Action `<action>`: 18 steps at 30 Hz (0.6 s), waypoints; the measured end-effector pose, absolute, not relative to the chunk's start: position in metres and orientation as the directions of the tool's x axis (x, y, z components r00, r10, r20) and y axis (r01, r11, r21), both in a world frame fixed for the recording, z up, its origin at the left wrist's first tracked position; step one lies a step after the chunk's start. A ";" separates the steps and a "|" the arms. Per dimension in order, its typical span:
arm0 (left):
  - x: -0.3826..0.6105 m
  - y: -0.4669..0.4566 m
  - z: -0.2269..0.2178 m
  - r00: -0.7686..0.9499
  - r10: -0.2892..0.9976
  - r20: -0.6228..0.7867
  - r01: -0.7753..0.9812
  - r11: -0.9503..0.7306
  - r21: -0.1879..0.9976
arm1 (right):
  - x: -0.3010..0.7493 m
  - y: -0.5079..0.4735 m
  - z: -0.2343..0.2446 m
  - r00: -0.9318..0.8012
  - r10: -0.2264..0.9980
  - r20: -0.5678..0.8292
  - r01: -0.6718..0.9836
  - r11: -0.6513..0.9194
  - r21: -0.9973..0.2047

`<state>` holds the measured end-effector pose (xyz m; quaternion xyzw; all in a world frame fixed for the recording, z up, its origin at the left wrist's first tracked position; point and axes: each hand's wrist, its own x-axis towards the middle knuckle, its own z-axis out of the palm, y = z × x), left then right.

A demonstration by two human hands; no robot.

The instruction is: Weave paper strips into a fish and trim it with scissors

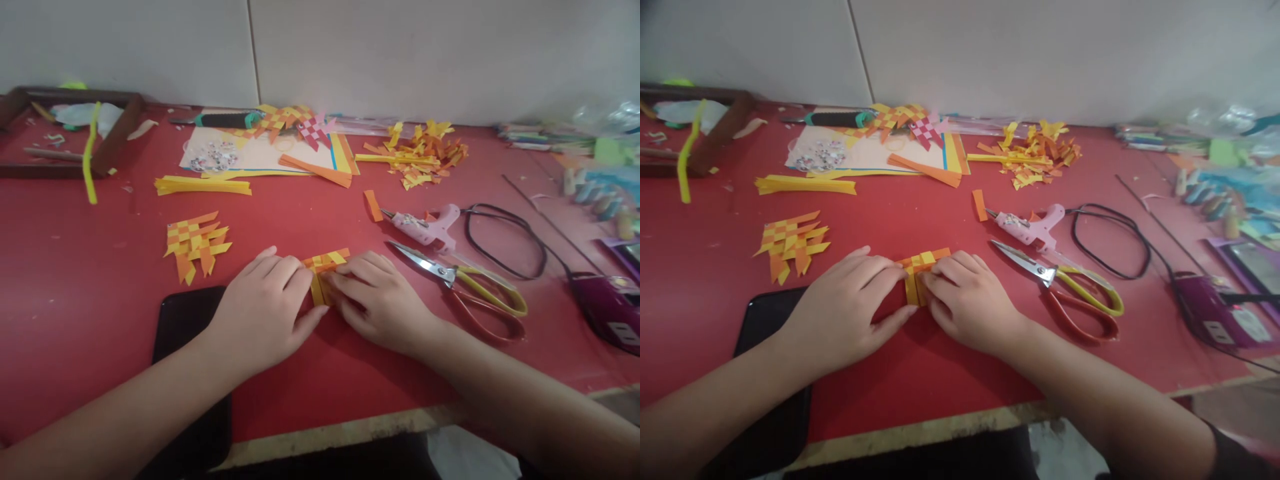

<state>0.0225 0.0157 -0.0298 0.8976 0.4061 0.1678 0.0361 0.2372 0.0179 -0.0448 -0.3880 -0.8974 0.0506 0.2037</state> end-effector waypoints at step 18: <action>0.015 0.017 -0.034 0.585 0.755 0.296 0.755 -0.640 0.143 | 0.233 0.015 -0.043 -0.608 0.740 0.286 0.704 0.670 -0.236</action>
